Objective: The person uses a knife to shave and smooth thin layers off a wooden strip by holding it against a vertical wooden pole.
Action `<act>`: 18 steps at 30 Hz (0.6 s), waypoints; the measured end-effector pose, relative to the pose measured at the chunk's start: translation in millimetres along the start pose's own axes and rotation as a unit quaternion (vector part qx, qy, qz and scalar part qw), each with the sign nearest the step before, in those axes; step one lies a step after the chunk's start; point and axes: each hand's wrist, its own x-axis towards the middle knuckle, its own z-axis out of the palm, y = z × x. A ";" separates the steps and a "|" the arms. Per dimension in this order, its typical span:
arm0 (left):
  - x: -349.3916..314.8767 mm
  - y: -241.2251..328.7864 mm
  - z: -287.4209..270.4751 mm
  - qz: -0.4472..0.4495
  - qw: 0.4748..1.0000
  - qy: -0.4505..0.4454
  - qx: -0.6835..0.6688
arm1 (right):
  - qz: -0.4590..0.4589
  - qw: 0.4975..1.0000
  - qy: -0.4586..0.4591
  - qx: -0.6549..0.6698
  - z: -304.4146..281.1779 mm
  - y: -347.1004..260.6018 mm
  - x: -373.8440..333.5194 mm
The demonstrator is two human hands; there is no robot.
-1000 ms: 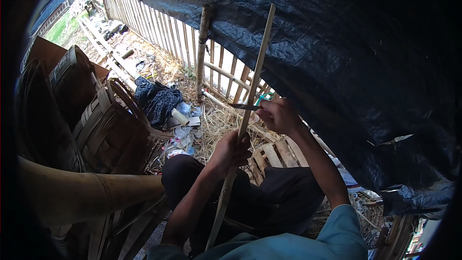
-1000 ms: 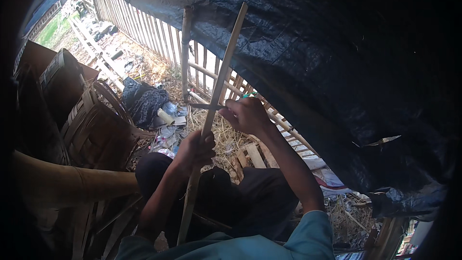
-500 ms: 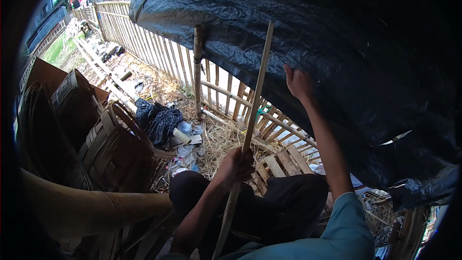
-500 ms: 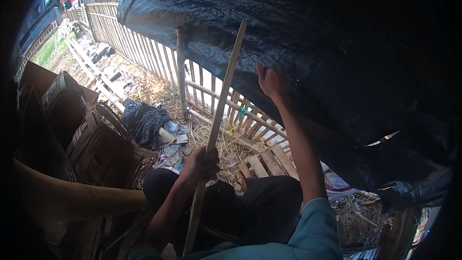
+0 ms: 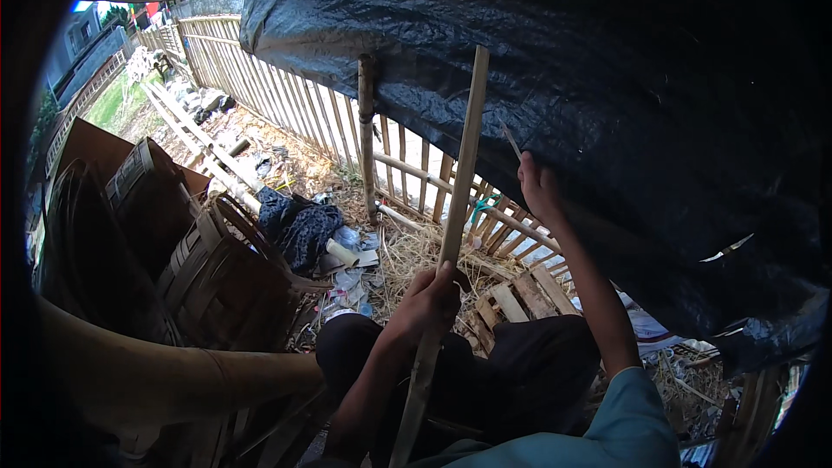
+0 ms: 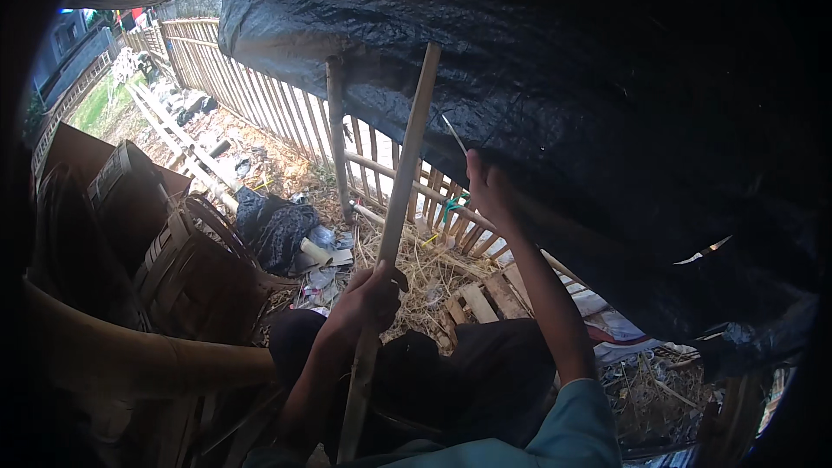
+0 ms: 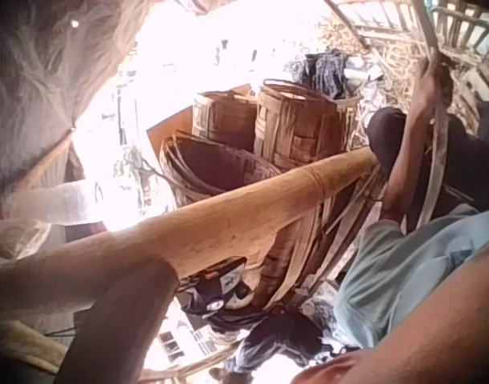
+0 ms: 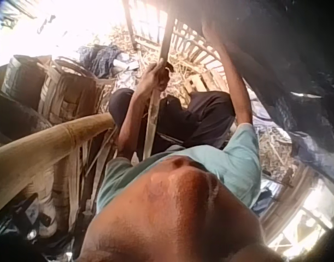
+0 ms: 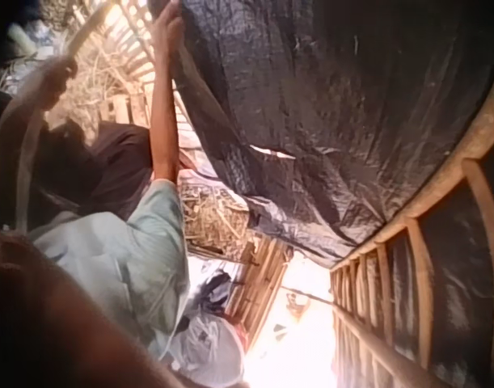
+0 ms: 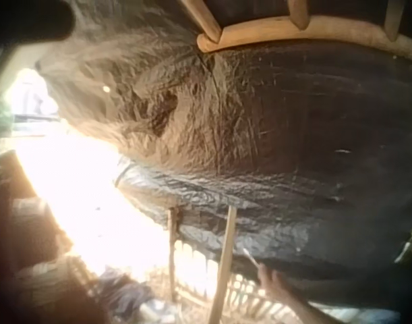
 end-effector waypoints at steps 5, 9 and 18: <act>3.0 -9.0 -3.1 -0.004 0.993 -0.027 0.112 | -0.068 0.981 -0.061 0.170 22.4 -57.3 -43.7; 6.0 -7.2 -1.7 0.009 0.964 -0.099 0.246 | 0.002 0.965 -0.154 0.212 27.8 -45.2 -57.0; 12.4 8.0 10.9 0.071 0.995 0.001 0.076 | -0.101 0.955 -0.222 0.168 11.8 -75.5 -91.1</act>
